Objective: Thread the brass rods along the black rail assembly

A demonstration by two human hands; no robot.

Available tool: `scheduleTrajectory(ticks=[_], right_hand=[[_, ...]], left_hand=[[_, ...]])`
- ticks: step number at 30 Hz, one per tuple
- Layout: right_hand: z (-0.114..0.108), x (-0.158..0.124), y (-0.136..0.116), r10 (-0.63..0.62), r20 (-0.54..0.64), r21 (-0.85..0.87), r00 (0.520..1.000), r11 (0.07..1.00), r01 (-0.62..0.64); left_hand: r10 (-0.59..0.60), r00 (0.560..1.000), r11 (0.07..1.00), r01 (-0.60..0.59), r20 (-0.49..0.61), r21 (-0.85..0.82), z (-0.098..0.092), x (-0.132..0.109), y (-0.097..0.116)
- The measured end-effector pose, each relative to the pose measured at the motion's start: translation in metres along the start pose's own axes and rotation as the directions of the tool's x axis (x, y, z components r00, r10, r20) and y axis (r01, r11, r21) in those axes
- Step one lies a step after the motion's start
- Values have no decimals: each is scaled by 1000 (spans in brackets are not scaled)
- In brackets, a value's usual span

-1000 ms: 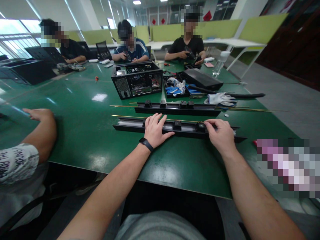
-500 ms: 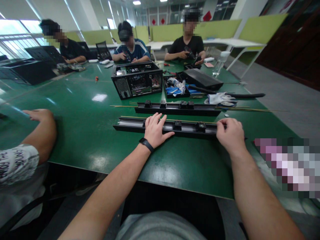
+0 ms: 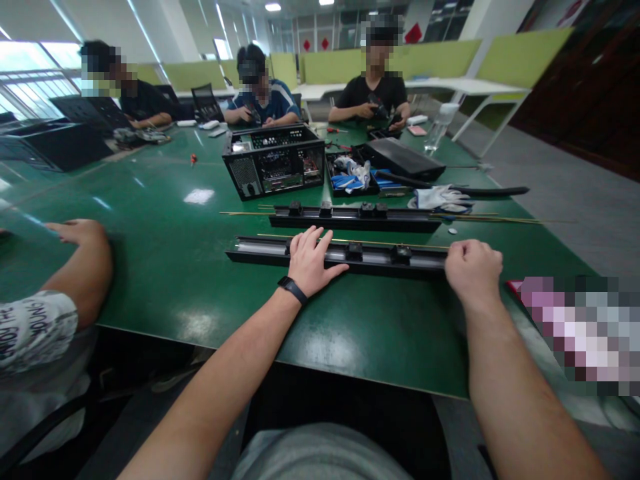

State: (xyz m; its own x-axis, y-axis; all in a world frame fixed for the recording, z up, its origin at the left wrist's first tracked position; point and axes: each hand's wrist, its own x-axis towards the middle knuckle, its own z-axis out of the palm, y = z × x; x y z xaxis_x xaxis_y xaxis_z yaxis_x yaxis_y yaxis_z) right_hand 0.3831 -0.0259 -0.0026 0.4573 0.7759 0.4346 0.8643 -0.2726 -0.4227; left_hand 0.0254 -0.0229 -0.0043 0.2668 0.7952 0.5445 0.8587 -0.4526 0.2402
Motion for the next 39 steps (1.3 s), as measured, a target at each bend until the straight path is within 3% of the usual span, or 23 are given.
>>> scheduleTrajectory(ticks=[6,16,24,39], right_hand=[[-20,5,-3,320,-27,-186,947,929,-319],[-31,11,-7,507,-27,-201,861,841,-502],[-33,14,-4,599,-55,-123,799,790,-600],[-29,17,3,622,-87,-121,778,769,-628]], left_hand=[[8,1000,1000,-8,-3,15,2,0,-2],[16,1000,1000,-16,-21,12,-1,-1,-4],[7,1000,1000,-7,-3,-2,-3,-2,-5],[2,1000,1000,-2,-1,-2,-4,-3,-6]])
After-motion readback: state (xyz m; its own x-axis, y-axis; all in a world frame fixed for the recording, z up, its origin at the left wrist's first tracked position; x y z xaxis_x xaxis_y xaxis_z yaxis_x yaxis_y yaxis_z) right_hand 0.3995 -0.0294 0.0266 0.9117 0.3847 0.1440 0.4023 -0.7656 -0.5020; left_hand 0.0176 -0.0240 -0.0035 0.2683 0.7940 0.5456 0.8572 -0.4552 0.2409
